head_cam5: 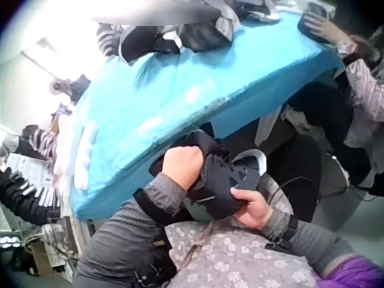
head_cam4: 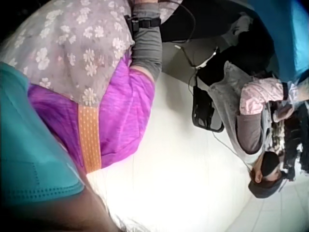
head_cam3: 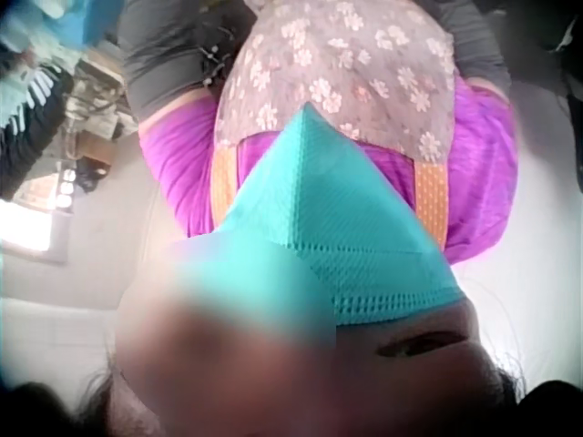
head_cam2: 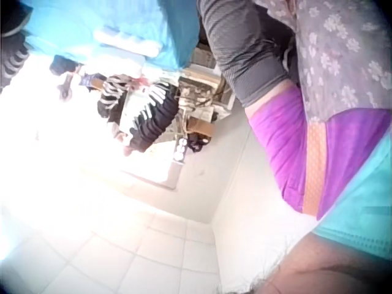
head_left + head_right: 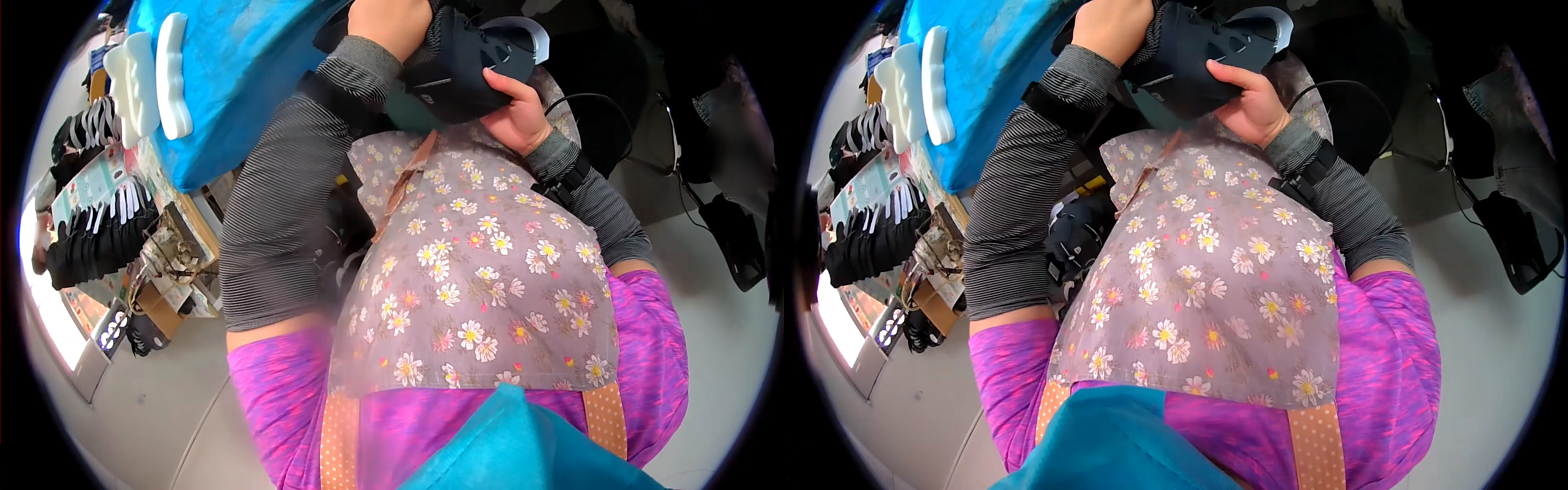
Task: The person fits a foam padding insert into the interior heel section of a black shoe upper and then presses the lining material over it to secure the component in place.
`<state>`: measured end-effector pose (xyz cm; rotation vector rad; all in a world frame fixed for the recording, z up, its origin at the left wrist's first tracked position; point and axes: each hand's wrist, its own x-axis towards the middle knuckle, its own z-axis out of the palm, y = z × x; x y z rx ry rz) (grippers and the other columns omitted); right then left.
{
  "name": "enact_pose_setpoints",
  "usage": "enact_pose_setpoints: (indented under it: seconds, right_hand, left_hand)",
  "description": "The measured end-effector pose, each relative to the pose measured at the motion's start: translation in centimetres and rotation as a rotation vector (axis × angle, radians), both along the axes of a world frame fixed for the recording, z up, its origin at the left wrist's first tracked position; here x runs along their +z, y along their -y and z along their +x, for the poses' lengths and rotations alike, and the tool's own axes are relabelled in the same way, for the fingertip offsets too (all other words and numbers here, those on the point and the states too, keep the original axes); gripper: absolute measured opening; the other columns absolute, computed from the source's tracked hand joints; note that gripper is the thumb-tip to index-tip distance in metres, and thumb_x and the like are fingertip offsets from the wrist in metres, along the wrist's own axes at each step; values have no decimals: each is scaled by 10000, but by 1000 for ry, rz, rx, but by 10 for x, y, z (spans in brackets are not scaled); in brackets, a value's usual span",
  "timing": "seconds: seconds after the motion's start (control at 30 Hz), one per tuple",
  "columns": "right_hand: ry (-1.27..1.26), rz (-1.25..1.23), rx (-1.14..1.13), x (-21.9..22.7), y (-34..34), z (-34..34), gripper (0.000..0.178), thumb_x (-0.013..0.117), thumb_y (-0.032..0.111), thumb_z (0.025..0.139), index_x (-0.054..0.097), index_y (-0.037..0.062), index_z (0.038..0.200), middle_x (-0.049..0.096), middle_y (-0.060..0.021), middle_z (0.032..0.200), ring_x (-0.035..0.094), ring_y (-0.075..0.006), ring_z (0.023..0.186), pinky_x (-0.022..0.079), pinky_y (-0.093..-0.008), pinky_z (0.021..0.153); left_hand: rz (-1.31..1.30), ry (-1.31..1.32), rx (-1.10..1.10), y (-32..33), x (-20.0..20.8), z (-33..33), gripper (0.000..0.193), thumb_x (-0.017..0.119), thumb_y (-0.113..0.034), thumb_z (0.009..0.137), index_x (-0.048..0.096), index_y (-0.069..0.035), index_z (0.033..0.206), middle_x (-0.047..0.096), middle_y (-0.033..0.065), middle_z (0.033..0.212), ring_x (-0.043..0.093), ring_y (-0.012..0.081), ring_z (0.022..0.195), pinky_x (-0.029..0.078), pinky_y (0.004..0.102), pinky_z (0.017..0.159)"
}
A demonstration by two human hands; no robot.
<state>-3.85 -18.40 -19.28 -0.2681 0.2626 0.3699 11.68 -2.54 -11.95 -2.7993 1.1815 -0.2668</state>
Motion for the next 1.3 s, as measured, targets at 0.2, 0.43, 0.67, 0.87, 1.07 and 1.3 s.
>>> enact_pose_setpoints:
  seconds: [0.2, 0.43, 0.67, 0.87, 1.07, 1.3]
  right_hand:
    - [75, 112, 41, 0, -6, -8, 455, 539, 149, 949, 469, 19, 1380, 557, -122, 1361, 530, -256, 1258, 365, -420, 1114]
    - [142, -91, 86, 13, -11, -9, 534, 564, 188, 911, 448, 7, 1399, 550, -131, 1368, 521, -286, 1268, 351, -447, 1122]
    - [25, 141, 21, 12, 2, -1, 449, 582, 187, 897, 541, -24, 1291, 611, -144, 1277, 582, -274, 1182, 420, -434, 1069]
    - [-88, 62, 18, 3, 0, 3, 505, 547, 207, 901, 493, -29, 1344, 580, -157, 1326, 544, -296, 1232, 368, -439, 1107]
    - [-74, 135, 1, 0, -3, 0, 380, 574, 191, 906, 598, -11, 1227, 653, -129, 1206, 610, -260, 1136, 439, -410, 1045]
    - [-30, 129, 23, 7, -4, -4, 385, 565, 185, 910, 589, -15, 1238, 646, -130, 1219, 608, -259, 1140, 435, -404, 1049]
  left_hand:
    - [-83, -183, -84, -20, -42, 7, 147, 571, -138, 783, 654, -38, 714, 658, 181, 735, 667, 356, 727, 537, 449, 642]
    - [-158, -207, 65, -28, -29, 2, 118, 607, -142, 780, 657, -55, 718, 691, 181, 778, 688, 356, 721, 548, 454, 596]
    - [-67, -185, 172, 3, 21, -2, 110, 622, -107, 800, 675, -14, 828, 672, 213, 822, 665, 386, 796, 543, 455, 677]
    - [-98, -192, 73, -16, -23, 8, 113, 618, -120, 780, 667, -20, 800, 665, 203, 803, 657, 393, 789, 535, 465, 685]
    - [-115, -295, -38, -8, -49, 18, 113, 615, -126, 760, 658, -23, 777, 656, 204, 796, 648, 400, 784, 525, 475, 692]
    - [-205, -392, -98, -11, -49, 17, 109, 616, -93, 746, 659, -14, 806, 642, 234, 804, 635, 425, 798, 512, 484, 710]
